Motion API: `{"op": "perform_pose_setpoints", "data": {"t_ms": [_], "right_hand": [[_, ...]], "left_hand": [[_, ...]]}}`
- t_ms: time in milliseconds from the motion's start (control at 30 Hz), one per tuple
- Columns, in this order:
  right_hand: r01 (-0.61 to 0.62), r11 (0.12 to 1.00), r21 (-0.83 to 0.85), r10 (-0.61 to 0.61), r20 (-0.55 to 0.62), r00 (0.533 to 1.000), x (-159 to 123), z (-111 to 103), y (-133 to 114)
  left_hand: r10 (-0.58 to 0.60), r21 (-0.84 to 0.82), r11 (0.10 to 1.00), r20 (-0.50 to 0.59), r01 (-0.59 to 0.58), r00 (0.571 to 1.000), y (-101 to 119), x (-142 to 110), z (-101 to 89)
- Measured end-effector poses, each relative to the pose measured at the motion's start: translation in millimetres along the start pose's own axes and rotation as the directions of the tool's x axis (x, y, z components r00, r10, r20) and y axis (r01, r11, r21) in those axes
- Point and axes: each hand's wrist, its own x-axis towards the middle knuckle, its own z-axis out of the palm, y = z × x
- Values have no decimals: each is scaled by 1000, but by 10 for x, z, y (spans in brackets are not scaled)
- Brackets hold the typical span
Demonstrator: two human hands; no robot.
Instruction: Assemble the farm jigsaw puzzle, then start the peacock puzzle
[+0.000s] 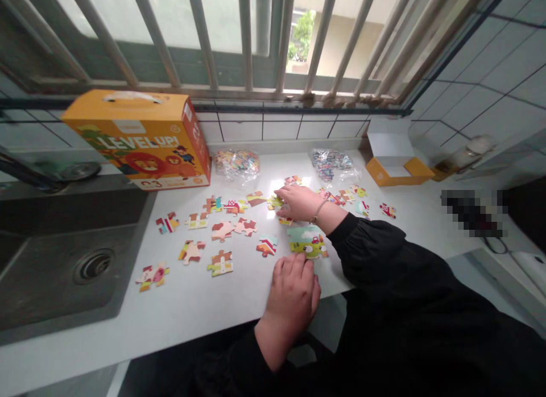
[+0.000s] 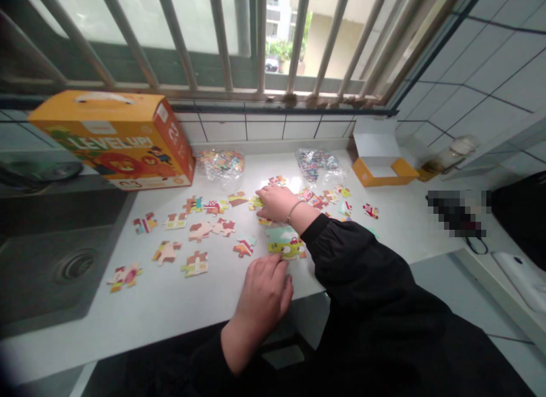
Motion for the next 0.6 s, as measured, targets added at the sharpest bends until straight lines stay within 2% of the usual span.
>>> {"op": "perform_pose_setpoints", "data": {"t_ms": [100, 200, 467, 600], "right_hand": [[14, 1000, -6, -14, 32, 999, 219, 55, 4], [22, 1000, 9, -23, 22, 1000, 261, 100, 27], [87, 993, 85, -79, -86, 993, 133, 113, 79], [140, 973, 185, -100, -209, 973, -49, 71, 101]], "left_hand": [[-7, 22, 1000, 4, 7, 1000, 11, 6, -1], [-17, 30, 999, -4, 17, 1000, 22, 9, -7], [-31, 50, 998, 14, 30, 999, 35, -8, 9], [-27, 44, 999, 5, 27, 1000, 39, 5, 9]]}}
